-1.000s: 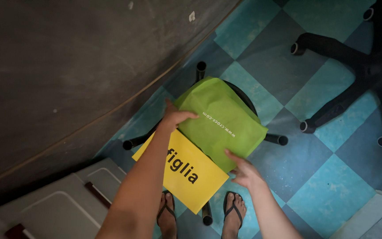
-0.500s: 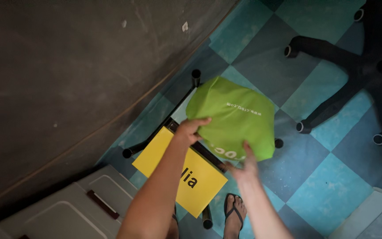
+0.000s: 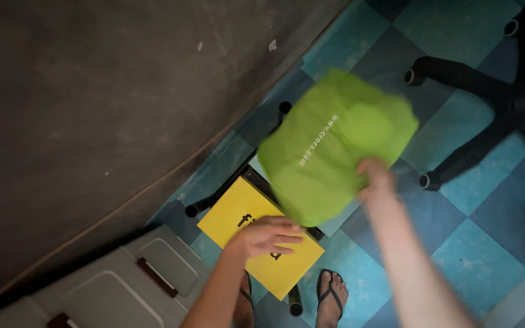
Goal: The person wipes a yellow box with a cloth, places it on a stool, then opens a blue box to remove and reinsert a power strip before wiping and stacking it. They then fold a green bag and place it on the stool, followed by wiping the stool surface with a cloth and spray.
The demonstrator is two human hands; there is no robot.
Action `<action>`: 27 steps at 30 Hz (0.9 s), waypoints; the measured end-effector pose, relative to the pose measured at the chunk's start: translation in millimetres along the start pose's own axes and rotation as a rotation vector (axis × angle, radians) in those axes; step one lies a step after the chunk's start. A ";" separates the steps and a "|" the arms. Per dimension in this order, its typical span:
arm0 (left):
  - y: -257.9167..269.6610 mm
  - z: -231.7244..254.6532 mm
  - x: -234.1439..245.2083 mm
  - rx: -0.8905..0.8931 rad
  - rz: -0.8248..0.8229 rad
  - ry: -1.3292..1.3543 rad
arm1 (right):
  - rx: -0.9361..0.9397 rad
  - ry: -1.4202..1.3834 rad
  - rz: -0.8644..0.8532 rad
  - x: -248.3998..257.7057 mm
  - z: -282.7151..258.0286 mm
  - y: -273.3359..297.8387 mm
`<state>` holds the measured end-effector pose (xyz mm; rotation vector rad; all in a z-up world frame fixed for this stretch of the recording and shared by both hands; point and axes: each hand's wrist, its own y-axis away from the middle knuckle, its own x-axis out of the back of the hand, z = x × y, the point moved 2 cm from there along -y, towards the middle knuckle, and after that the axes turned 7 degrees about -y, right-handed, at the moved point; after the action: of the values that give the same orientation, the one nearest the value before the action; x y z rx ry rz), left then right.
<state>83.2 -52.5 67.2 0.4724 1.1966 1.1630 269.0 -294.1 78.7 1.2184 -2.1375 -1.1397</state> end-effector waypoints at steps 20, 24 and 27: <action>-10.5 183.3 -11.3 -0.554 0.362 -0.795 | 0.275 1.268 -0.355 -35.9 -31.2 -22.7; -52.8 164.3 7.1 -0.660 0.397 -0.874 | 0.201 1.336 -0.485 -51.3 3.3 -49.7; -98.7 154.8 41.8 -0.622 0.514 -0.888 | 0.294 1.260 -0.426 -72.1 11.0 -49.1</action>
<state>262.1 -12.7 23.8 0.7217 -0.0809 1.4437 323.8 -241.4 34.5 1.8617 -1.0846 -0.0016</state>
